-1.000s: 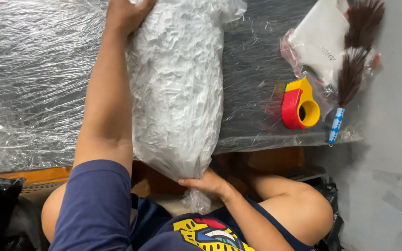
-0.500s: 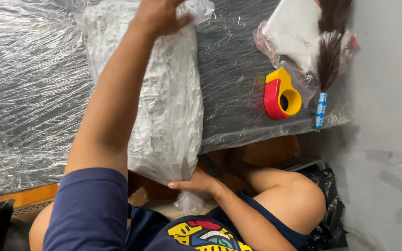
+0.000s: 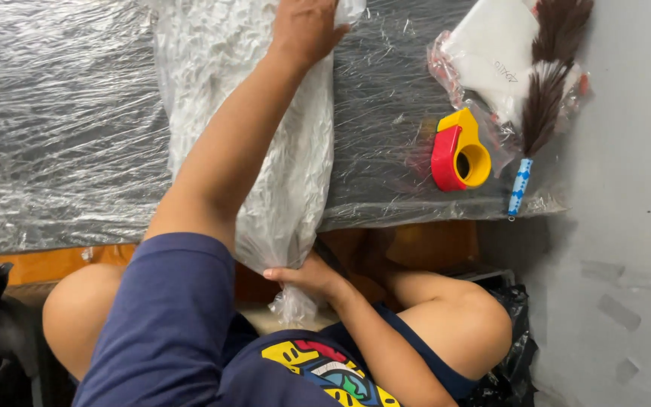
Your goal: Compressing a large foam cushion by placing it in a plastic bag and using a vacuum hose to remove the air.
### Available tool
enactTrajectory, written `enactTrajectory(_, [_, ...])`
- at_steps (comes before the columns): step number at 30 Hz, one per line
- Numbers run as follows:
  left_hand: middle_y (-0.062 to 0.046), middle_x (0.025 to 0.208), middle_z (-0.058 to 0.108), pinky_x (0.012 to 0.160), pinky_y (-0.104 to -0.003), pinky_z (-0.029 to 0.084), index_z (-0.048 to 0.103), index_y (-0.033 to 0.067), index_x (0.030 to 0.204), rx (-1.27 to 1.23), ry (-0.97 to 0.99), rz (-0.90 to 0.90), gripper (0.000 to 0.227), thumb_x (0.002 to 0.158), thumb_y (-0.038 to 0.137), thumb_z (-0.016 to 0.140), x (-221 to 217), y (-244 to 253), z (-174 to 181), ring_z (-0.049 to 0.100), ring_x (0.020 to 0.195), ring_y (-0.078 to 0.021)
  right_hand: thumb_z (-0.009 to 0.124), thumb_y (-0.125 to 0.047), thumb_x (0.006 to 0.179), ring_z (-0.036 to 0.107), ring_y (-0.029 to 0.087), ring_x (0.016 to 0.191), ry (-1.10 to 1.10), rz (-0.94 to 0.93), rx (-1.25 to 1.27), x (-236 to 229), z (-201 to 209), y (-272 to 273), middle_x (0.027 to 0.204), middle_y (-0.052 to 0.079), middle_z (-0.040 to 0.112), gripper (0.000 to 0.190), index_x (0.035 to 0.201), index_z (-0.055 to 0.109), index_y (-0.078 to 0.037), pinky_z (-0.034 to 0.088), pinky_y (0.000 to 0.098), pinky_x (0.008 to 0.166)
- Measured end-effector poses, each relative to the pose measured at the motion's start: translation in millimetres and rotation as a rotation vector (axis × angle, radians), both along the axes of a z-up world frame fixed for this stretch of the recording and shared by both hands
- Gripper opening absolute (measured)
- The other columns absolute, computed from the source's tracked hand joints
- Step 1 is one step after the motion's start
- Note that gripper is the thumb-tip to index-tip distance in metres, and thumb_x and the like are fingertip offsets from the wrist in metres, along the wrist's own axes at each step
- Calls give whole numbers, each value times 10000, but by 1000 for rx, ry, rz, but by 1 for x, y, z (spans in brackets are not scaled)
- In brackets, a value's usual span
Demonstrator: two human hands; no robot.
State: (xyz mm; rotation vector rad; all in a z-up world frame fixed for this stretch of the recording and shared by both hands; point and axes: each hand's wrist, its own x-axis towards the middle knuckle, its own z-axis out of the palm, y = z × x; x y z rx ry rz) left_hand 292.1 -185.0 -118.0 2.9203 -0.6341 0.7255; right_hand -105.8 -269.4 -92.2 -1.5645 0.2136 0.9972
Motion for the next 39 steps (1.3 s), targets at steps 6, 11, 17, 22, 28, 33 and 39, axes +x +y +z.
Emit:
enactTrajectory(6, [-270,1628,265,1177,-688,115,508,33,1493,-91,327,-108,756,1018,619,547,-192,57,99,161,1513,-411,856,-206,773,637,125,719,-92,-126,189,-8,-22,-2,743,39,670,323,1000,659,-86,521,279,706])
enactTrajectory(11, [-227,1684,-53,1259,-551,83,57,3,1618,-299,794,489,967,1016,707,332,-281,124,120,-37,1551,-362,823,-165,777,604,141,614,-18,-157,200,-5,0,-1,735,68,655,284,984,691,-21,515,266,604])
enactTrajectory(17, [-382,1352,510,657,-658,597,451,-113,1411,-1305,1033,601,1193,772,884,604,-340,139,115,611,1191,-517,819,-106,791,614,224,399,-137,-178,314,0,10,-7,464,128,554,305,592,603,-22,544,357,438])
enactTrajectory(22, [-207,1070,671,772,-495,612,585,10,1197,-1581,789,604,879,726,701,858,-319,141,37,717,1023,-362,766,-55,839,589,209,397,-101,-168,355,-2,4,6,466,102,510,314,590,579,-17,538,352,428])
enactTrajectory(28, [-216,1110,667,897,-496,561,556,86,1223,-1627,586,508,765,775,623,866,-329,134,43,680,1102,-386,754,-66,866,560,184,410,-109,-166,364,-2,18,5,491,72,476,322,610,560,-39,530,344,429])
enactTrajectory(33, [-262,1213,632,1032,-508,506,547,10,1261,-1656,710,523,912,768,733,800,-337,138,55,619,1227,-404,757,-79,866,542,174,405,-109,-160,333,-8,21,0,481,63,458,338,601,550,-40,526,334,429])
enactTrajectory(39, [-282,1283,616,1062,-541,496,552,-17,1320,-1632,717,532,890,850,726,694,-326,142,34,574,1292,-435,751,-107,878,540,164,406,-93,-131,294,-7,7,5,477,69,464,363,591,538,-43,515,320,419])
